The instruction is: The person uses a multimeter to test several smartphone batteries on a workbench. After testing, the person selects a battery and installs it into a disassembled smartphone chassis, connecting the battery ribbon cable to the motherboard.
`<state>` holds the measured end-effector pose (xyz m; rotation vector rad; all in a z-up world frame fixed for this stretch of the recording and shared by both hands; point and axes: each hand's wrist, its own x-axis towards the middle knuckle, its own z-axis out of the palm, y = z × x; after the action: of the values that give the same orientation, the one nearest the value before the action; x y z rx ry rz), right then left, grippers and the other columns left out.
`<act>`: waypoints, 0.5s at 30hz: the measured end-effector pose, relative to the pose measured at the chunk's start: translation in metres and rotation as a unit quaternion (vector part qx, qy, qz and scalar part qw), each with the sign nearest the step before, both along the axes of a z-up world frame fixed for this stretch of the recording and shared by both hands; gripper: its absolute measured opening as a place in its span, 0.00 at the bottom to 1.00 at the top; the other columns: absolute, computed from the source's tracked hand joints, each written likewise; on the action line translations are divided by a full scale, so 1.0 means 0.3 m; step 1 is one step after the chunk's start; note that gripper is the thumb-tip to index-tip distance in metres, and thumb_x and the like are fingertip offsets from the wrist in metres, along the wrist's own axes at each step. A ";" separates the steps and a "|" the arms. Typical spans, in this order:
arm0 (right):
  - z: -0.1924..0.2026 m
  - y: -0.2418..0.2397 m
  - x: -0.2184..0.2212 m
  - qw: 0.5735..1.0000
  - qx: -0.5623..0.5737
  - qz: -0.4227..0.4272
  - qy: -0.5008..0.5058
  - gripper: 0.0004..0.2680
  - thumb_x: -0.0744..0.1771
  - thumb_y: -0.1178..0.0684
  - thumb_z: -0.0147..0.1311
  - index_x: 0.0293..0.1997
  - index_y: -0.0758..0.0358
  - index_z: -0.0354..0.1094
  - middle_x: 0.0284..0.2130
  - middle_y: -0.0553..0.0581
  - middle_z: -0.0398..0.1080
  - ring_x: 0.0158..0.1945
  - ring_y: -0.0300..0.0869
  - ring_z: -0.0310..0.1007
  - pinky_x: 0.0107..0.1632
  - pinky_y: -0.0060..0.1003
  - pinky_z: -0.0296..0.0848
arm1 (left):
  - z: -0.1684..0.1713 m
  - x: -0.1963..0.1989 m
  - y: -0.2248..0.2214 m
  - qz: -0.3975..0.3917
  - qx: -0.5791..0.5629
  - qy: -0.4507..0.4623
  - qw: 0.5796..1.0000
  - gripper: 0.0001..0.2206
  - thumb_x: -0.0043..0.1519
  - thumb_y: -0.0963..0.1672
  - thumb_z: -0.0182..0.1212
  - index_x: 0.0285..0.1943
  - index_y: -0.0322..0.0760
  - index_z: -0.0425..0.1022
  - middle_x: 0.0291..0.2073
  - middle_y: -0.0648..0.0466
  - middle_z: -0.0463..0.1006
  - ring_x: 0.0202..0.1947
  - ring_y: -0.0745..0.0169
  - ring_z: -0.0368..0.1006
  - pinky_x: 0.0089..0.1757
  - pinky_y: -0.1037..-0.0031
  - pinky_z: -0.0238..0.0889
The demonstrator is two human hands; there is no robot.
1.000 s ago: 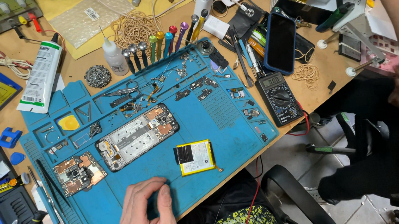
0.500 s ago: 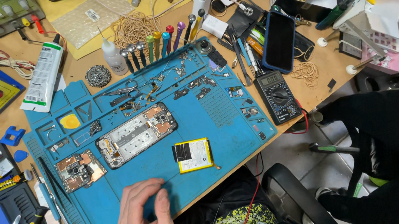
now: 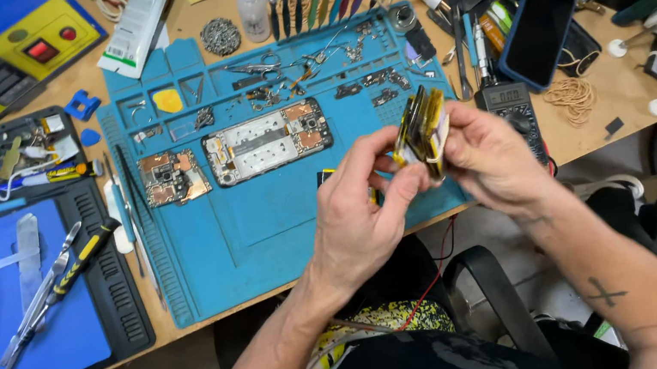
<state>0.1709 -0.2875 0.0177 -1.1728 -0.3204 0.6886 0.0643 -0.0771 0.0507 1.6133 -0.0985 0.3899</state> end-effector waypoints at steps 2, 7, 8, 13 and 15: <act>-0.054 0.039 -0.055 0.998 0.051 -0.015 0.021 0.13 0.72 0.55 0.57 0.62 0.70 0.69 0.39 0.75 0.80 0.37 0.59 0.88 0.39 0.44 0.88 | -0.019 0.008 -0.022 0.056 -0.010 -0.053 0.997 0.14 0.73 0.43 0.67 0.63 0.27 0.79 0.42 0.43 0.85 0.37 0.51 0.85 0.35 0.70 0.80; -0.038 0.082 -0.133 0.987 -0.071 -0.032 -0.141 0.39 0.60 0.56 0.79 0.77 0.59 0.52 0.52 0.59 0.71 0.48 0.47 0.83 0.44 0.39 0.87 | -0.030 -0.021 -0.011 0.115 0.079 -0.077 0.987 0.09 0.72 0.39 0.65 0.58 0.27 0.83 0.36 0.42 0.86 0.32 0.49 0.85 0.31 0.70 0.80; -0.003 0.091 -0.145 0.987 -0.071 -0.038 -0.140 0.39 0.60 0.56 0.79 0.77 0.59 0.52 0.52 0.59 0.71 0.48 0.47 0.83 0.44 0.39 0.87 | -0.004 -0.033 -0.021 0.110 0.079 -0.077 0.988 0.09 0.72 0.39 0.65 0.58 0.27 0.83 0.36 0.42 0.86 0.32 0.49 0.85 0.31 0.70 0.80; 0.042 0.081 -0.138 0.917 -0.269 -0.101 -0.275 0.27 0.63 0.61 0.72 0.69 0.62 0.62 0.42 0.68 0.74 0.44 0.60 0.76 0.44 0.54 0.77 | 0.068 -0.055 -0.037 0.029 0.176 -0.114 0.977 0.15 0.76 0.42 0.56 0.69 0.27 0.78 0.54 0.37 0.86 0.46 0.40 0.87 0.43 0.56 0.84; 0.022 0.026 -0.044 0.923 -0.202 -0.135 -0.299 0.24 0.65 0.59 0.72 0.65 0.62 0.63 0.41 0.63 0.73 0.44 0.55 0.76 0.48 0.50 0.77 | 0.076 -0.054 -0.020 -0.005 0.167 -0.116 0.979 0.16 0.76 0.42 0.57 0.69 0.27 0.77 0.58 0.36 0.84 0.53 0.35 0.85 0.48 0.52 0.82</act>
<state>0.1576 -0.2796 0.0243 -1.7825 -0.5293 0.1322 0.0482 -0.0832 0.0737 1.8917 -0.3654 0.5777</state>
